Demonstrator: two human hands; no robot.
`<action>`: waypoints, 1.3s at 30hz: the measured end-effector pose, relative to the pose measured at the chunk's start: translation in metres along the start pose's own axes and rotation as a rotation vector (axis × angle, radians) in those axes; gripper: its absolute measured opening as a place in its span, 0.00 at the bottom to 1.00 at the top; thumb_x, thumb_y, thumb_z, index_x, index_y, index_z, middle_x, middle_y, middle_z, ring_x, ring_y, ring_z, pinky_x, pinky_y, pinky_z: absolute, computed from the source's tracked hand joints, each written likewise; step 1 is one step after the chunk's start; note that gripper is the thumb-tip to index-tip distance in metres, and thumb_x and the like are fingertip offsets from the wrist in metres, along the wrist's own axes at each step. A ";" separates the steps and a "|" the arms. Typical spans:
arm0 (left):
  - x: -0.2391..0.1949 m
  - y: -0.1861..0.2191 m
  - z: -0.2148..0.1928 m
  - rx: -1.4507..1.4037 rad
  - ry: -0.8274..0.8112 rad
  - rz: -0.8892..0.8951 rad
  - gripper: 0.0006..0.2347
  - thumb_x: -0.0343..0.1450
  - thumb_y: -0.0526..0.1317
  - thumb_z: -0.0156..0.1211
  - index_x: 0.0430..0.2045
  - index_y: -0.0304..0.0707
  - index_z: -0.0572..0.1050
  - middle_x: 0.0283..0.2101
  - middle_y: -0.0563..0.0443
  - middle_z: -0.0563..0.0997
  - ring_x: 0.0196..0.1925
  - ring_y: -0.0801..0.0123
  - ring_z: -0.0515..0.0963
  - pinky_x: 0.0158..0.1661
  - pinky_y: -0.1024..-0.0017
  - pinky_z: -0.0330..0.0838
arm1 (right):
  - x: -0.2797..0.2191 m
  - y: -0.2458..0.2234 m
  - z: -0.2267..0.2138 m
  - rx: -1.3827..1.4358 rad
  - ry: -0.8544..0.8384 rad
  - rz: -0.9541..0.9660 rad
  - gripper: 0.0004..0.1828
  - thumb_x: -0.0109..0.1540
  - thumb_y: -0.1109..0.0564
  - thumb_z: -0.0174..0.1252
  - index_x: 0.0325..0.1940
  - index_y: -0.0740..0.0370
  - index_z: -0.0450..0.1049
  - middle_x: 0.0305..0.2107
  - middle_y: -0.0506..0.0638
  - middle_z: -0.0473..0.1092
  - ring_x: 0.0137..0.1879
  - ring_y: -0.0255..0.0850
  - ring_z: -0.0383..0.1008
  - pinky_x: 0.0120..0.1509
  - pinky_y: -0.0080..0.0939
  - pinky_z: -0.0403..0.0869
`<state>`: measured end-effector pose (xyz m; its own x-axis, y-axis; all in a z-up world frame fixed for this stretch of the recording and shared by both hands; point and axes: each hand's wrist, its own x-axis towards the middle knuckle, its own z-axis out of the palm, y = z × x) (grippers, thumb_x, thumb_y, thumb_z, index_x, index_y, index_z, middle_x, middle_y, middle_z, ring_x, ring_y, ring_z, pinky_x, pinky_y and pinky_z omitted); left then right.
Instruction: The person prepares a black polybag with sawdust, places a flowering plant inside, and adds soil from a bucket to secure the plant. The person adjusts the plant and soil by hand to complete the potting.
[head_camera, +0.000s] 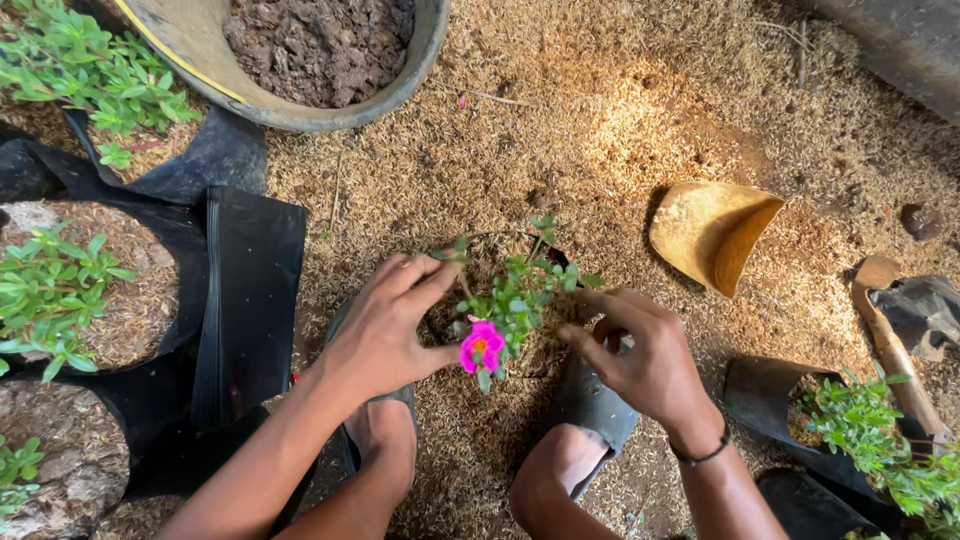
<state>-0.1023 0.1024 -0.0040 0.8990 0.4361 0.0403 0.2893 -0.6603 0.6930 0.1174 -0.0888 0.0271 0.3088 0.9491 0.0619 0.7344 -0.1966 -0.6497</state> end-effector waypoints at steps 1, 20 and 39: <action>0.002 0.002 0.000 0.042 -0.031 0.003 0.39 0.51 0.44 0.78 0.59 0.28 0.70 0.52 0.42 0.76 0.52 0.52 0.72 0.56 0.61 0.67 | 0.003 -0.001 -0.001 -0.010 -0.028 -0.031 0.22 0.56 0.47 0.71 0.45 0.65 0.79 0.36 0.56 0.78 0.36 0.44 0.81 0.37 0.42 0.80; 0.040 0.004 0.035 0.353 -0.063 0.143 0.11 0.57 0.31 0.68 0.32 0.40 0.83 0.45 0.49 0.80 0.54 0.57 0.74 0.54 0.55 0.66 | 0.023 0.020 0.045 -0.331 -0.193 0.059 0.09 0.48 0.59 0.68 0.30 0.62 0.78 0.19 0.56 0.73 0.24 0.54 0.74 0.28 0.53 0.73; 0.070 -0.022 0.030 -0.076 -0.007 -0.154 0.06 0.69 0.37 0.63 0.32 0.34 0.83 0.36 0.45 0.80 0.40 0.58 0.80 0.44 0.61 0.75 | 0.091 0.042 0.024 0.272 -0.298 0.451 0.23 0.54 0.42 0.69 0.45 0.60 0.80 0.35 0.53 0.80 0.34 0.46 0.83 0.39 0.49 0.82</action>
<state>-0.0358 0.1293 -0.0384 0.8483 0.5241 -0.0751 0.3981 -0.5380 0.7430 0.1620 -0.0043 -0.0128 0.3422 0.8225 -0.4543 0.3771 -0.5630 -0.7354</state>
